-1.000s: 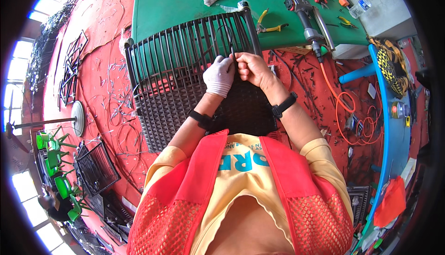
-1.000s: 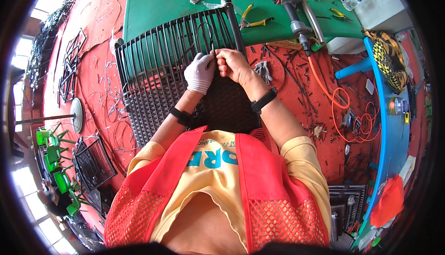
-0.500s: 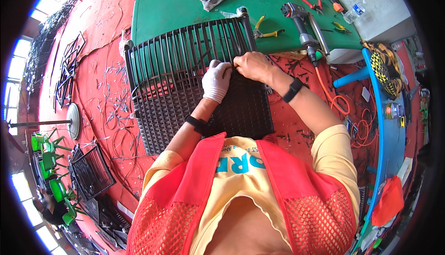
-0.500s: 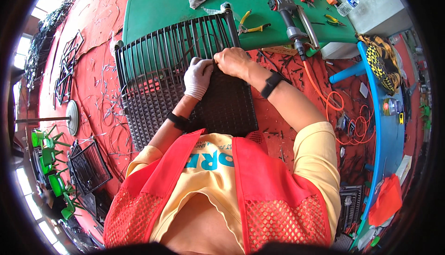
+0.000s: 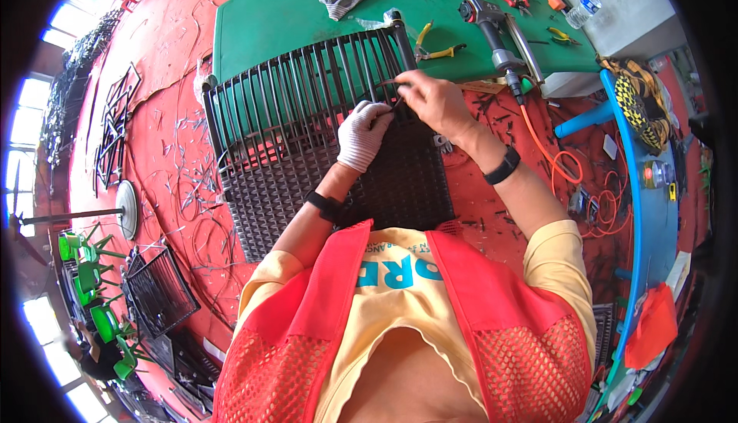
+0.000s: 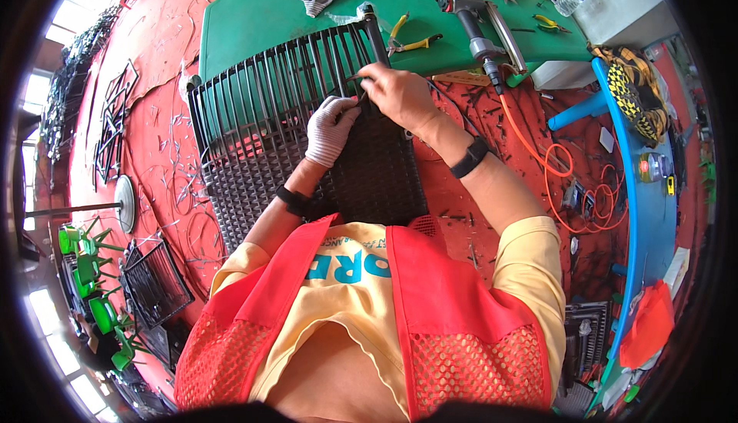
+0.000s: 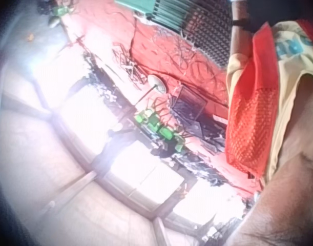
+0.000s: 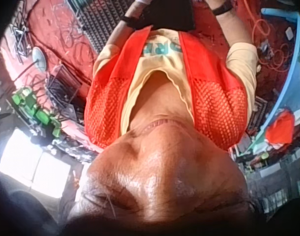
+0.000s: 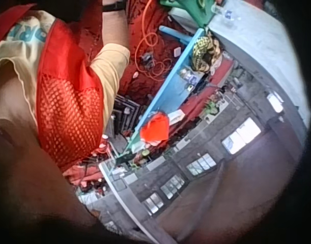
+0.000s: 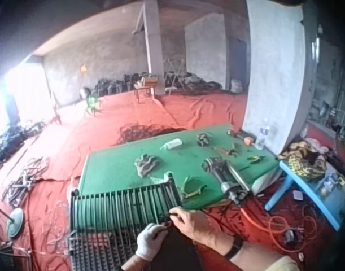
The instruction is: The person weaves a dark synthetic strip through the vertical slats of a chair backrest, threading and pulling it into place. They repeatedly adjust the strip and inspect the weave while working at a green workbench in a workshop.
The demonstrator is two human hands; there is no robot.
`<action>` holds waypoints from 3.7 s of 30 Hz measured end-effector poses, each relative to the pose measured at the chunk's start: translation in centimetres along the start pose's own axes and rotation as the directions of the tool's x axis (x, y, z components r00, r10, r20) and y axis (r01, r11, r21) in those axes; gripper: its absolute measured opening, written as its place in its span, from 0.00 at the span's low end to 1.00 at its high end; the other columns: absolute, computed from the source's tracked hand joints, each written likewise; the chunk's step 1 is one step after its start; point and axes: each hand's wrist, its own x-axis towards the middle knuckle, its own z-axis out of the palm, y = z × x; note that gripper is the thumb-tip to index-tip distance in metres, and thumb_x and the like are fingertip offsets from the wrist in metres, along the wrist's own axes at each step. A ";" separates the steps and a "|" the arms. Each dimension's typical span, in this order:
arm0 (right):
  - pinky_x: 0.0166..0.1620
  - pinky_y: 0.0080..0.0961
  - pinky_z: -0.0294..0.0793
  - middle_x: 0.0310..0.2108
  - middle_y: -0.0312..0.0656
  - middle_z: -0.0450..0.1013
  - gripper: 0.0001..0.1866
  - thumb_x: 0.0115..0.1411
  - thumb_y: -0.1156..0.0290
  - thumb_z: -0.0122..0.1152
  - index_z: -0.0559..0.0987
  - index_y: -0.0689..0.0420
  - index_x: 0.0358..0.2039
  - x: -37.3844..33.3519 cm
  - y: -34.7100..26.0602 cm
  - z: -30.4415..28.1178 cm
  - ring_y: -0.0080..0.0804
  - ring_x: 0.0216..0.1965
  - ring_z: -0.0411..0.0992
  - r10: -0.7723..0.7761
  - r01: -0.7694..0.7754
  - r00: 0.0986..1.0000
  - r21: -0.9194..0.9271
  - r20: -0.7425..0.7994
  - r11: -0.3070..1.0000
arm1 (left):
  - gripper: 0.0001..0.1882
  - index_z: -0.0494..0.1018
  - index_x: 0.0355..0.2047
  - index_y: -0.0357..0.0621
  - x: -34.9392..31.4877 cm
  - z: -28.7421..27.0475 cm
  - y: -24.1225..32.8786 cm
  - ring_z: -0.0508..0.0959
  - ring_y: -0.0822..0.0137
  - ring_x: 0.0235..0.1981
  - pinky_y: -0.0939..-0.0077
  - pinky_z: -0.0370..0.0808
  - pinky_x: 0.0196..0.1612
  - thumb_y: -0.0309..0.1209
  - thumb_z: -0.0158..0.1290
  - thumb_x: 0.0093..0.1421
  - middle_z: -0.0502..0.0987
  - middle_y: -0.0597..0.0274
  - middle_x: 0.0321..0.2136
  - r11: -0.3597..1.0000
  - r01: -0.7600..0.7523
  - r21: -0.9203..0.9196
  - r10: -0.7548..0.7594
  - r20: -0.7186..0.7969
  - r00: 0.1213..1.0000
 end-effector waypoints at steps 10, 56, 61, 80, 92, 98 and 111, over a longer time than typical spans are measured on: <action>0.13 0.19 0.68 0.23 0.43 0.77 0.17 0.64 0.65 0.44 0.74 0.62 0.46 0.8 0.7 2.8 0.26 0.14 0.72 0.549 -0.684 0.712 0.253 0.438 0.684 | 0.05 0.76 0.30 0.38 1.2 3.4 -1.2 0.71 0.82 0.25 0.85 0.70 0.29 0.27 0.58 0.56 0.75 0.71 0.22 0.952 0.199 -0.234 -0.274 -0.355 0.894; 0.24 0.38 0.72 0.17 0.42 0.73 0.15 0.60 0.51 0.52 0.76 0.48 0.26 -3.8 6.4 -1.3 0.44 0.22 0.74 -0.052 0.150 0.933 -0.255 0.355 0.955 | 0.15 0.76 0.37 0.50 -2.9 -1.5 0.3 0.71 0.57 0.41 0.60 0.66 0.45 0.28 0.53 0.45 0.74 0.64 0.32 0.750 -0.308 0.586 0.309 0.101 0.946; 0.22 0.36 0.73 0.15 0.40 0.72 0.15 0.61 0.52 0.52 0.75 0.46 0.24 -5.6 6.9 -2.5 0.42 0.19 0.74 -0.111 0.216 0.956 -0.395 0.271 0.893 | 0.16 0.77 0.37 0.50 -3.2 -1.8 0.4 0.71 0.60 0.39 0.63 0.66 0.44 0.28 0.53 0.44 0.74 0.66 0.31 0.743 -0.319 0.588 0.299 0.134 0.945; 0.28 0.41 0.72 0.23 0.46 0.75 0.16 0.62 0.53 0.50 0.77 0.51 0.29 -6.0 8.3 -3.3 0.49 0.28 0.75 0.241 -0.195 0.930 -0.182 0.279 0.964 | 0.12 0.77 0.32 0.51 -1.9 -2.0 1.1 0.71 0.58 0.36 0.63 0.69 0.39 0.27 0.53 0.45 0.73 0.64 0.28 0.737 -0.334 0.588 0.275 0.192 0.942; 0.29 0.39 0.73 0.18 0.47 0.74 0.18 0.58 0.57 0.53 0.77 0.58 0.22 8.6 7.7 2.4 0.44 0.22 0.75 0.348 -0.349 0.937 -0.078 -0.030 0.934 | 0.15 0.77 0.40 0.49 18.1 -3.3 -1.1 0.77 0.50 0.39 0.63 0.73 0.42 0.42 0.48 0.58 0.78 0.52 0.36 0.828 -0.090 0.554 -0.043 0.222 0.974; 0.26 0.29 0.73 0.13 0.41 0.73 0.18 0.57 0.61 0.54 0.78 0.61 0.19 10.8 9.3 4.8 0.30 0.15 0.73 0.594 -0.609 0.759 -0.029 0.268 0.792 | 0.20 0.76 0.37 0.48 19.8 -0.2 -2.8 0.76 0.50 0.39 0.62 0.72 0.43 0.47 0.42 0.60 0.78 0.50 0.36 0.824 -0.090 0.559 -0.164 0.388 0.907; 0.37 0.43 0.75 0.26 0.52 0.76 0.12 0.52 0.64 0.54 0.79 0.60 0.26 9.4 8.5 6.2 0.52 0.32 0.76 0.481 -0.498 0.867 -0.268 -0.128 0.825 | 0.15 0.77 0.31 0.56 17.8 0.8 -2.8 0.77 0.51 0.36 0.60 0.74 0.38 0.45 0.43 0.58 0.77 0.58 0.34 0.813 -0.155 0.562 0.027 0.229 0.973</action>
